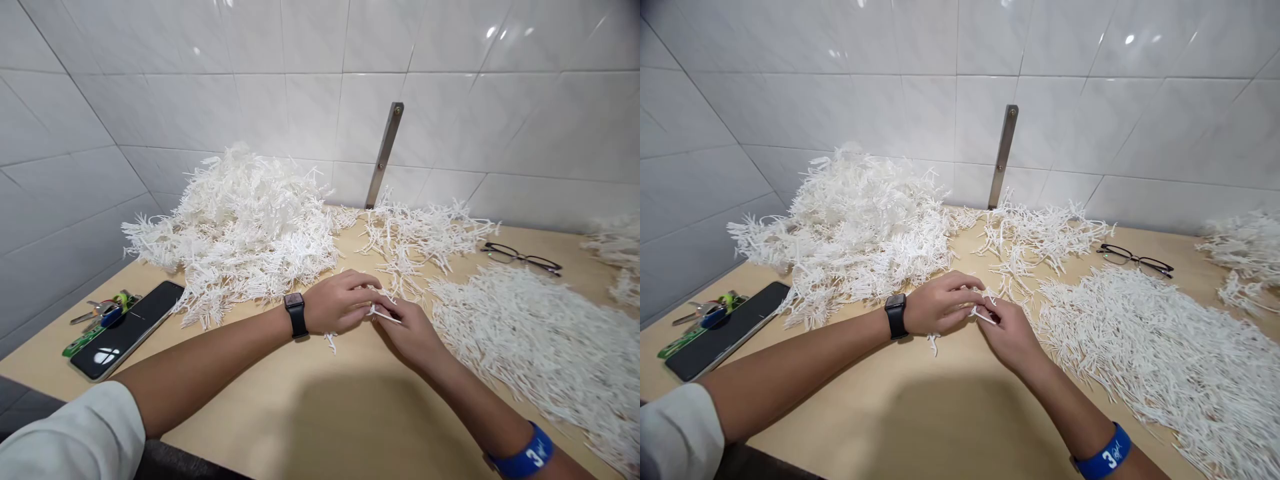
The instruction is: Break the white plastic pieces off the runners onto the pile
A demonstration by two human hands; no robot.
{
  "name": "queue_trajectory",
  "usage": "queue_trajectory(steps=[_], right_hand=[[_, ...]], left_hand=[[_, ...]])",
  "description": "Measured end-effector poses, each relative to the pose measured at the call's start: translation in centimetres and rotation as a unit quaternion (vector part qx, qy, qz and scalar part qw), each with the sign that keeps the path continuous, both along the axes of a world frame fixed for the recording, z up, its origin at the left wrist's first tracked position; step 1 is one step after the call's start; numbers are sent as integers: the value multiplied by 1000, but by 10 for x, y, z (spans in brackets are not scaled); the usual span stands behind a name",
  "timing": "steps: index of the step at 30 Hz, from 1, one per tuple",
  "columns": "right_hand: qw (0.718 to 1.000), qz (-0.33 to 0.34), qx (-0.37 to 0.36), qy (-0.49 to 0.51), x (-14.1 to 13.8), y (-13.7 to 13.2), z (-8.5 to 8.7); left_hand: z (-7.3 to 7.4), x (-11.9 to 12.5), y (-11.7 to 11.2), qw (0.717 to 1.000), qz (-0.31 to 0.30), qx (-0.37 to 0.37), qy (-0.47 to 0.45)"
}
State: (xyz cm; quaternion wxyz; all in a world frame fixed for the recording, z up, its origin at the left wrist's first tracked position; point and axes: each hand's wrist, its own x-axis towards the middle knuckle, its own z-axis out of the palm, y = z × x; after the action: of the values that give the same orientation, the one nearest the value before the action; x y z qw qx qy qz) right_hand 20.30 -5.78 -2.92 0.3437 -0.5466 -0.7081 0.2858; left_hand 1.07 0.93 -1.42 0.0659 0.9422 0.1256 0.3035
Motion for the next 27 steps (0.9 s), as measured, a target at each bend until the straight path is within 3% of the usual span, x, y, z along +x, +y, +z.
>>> queue_trajectory(steps=[10,16,27], right_hand=[[999,35,22,-25,-2,0,3],[998,46,38,-26,-3,-2,8],[987,154,-54,8,0,-1,13]], left_hand=[[2,-2,3,998,28,22,57],[2,-2,1,994,44,-22,98],[-2,0,3,986,-67,-116,99]])
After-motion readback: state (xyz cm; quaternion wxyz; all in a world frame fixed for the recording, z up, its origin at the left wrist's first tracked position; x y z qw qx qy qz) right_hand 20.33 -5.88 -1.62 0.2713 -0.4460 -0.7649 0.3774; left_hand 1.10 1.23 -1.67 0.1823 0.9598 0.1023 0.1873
